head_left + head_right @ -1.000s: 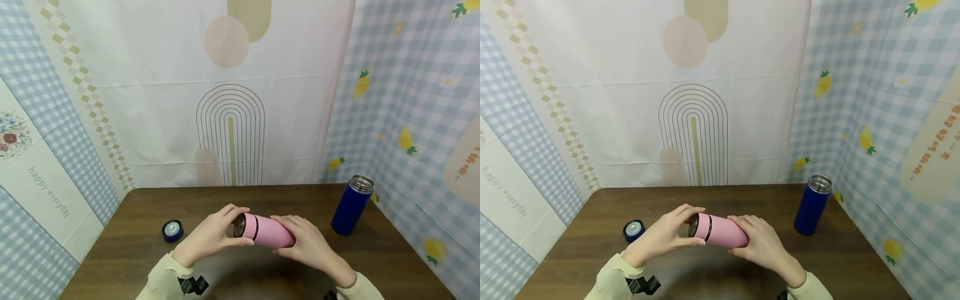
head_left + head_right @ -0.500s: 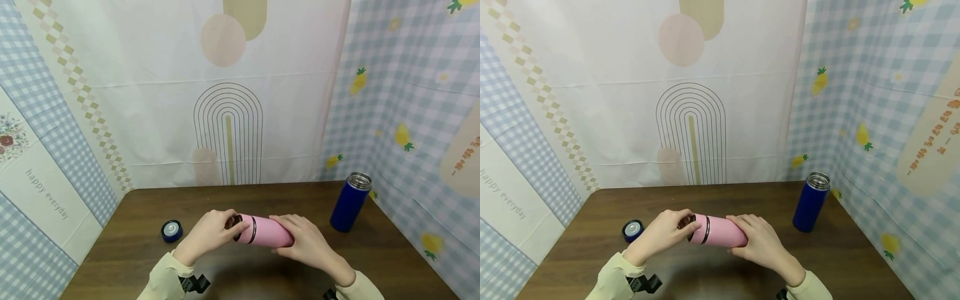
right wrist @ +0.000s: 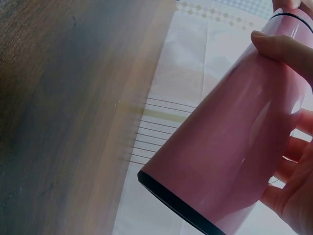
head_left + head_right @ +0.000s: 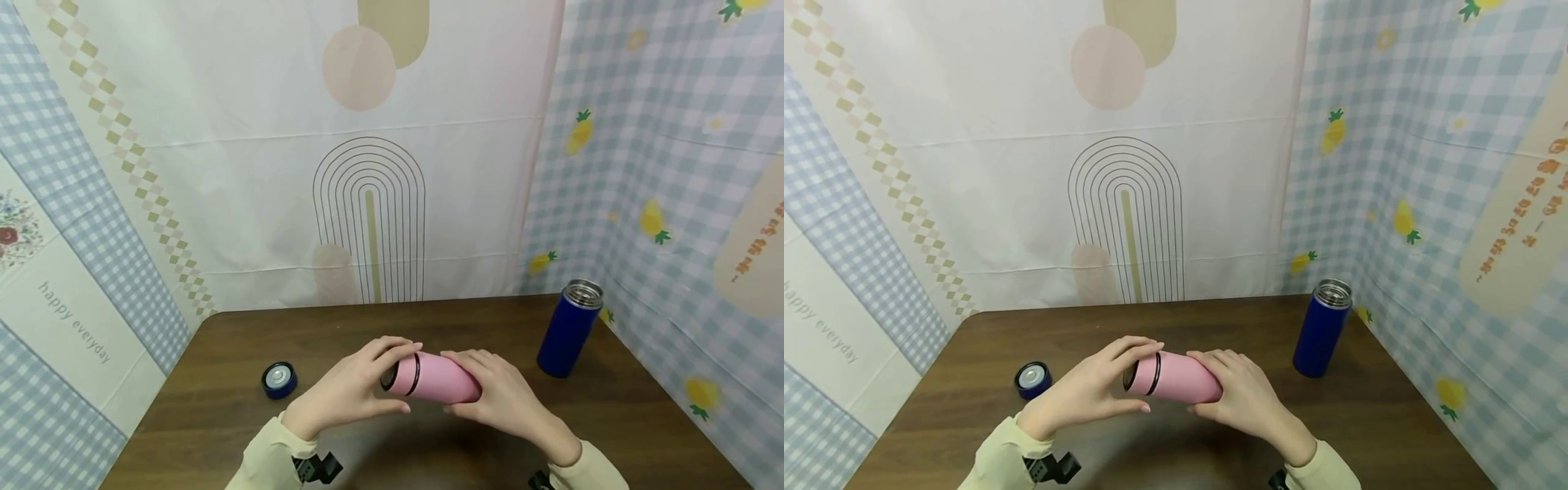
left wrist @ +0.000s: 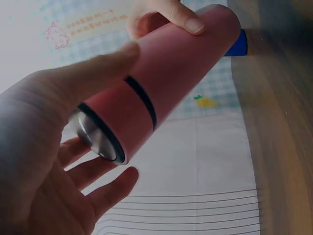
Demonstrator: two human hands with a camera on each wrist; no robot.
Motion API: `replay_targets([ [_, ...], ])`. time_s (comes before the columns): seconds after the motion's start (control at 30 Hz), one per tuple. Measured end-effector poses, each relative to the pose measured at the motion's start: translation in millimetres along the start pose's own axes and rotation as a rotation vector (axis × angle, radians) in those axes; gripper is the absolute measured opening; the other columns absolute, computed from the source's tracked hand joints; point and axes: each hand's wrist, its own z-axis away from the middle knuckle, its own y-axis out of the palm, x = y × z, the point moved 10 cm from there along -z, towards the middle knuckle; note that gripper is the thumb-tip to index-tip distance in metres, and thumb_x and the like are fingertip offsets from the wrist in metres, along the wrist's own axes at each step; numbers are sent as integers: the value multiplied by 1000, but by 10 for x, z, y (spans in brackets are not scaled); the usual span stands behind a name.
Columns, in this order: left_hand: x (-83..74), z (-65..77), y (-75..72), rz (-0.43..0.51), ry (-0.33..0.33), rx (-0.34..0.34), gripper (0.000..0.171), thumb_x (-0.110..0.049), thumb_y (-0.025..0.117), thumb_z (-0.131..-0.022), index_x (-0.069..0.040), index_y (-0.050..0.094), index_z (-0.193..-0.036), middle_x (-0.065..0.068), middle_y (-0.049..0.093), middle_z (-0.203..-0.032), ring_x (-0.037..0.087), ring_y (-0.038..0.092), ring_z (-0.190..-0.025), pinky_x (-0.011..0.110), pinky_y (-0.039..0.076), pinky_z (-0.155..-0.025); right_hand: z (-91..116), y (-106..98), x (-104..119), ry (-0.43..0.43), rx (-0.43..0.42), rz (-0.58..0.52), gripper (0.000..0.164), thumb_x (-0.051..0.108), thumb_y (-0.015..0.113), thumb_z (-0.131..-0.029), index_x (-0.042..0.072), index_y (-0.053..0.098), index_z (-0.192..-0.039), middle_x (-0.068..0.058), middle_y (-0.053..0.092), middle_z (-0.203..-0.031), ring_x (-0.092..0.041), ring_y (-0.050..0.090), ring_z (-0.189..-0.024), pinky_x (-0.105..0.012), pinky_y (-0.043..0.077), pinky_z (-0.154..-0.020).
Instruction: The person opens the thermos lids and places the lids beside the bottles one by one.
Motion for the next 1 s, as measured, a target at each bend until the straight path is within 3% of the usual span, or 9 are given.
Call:
replay_targets([
  [0.17,34,25,26,19,0,15,81,-36,86,-81,-27,45,-150,-7,50,-141,11,53,-125,33,50,-99,17,33,-6,-7,7,1,81,49,92,-64,22,64,-135,6,66,-119,-15,63,-104,-40,54,-79],
  [0.3,68,20,25,41,-27,31,74,-41,83,-83,-25,48,-146,-9,52,-136,7,57,-119,30,51,-97,21,33,-2,-16,-3,8,82,50,92,-64,25,63,-135,8,66,-119,-14,63,-103,-40,54,-79],
  [0.57,279,37,40,85,-231,78,70,-68,71,-82,-21,58,-133,-12,64,-117,4,62,-100,29,54,-84,-1,19,8,-32,-9,8,81,51,92,-62,25,64,-134,9,65,-120,-14,62,-104,-41,54,-79],
  [0.77,393,46,66,152,-343,64,55,-69,70,-82,-23,63,-113,-15,63,-84,8,62,-72,24,51,-63,-3,20,12,-38,-4,0,82,50,93,-62,26,64,-134,10,65,-120,-13,62,-104,-41,54,-80],
  [1.0,475,52,73,166,-456,28,46,-68,68,-84,-24,63,-94,-13,56,-62,2,51,-55,25,46,-51,2,-1,15,-37,-12,-14,82,49,93,-63,26,63,-135,10,65,-121,-13,61,-105,-41,53,-80],
])
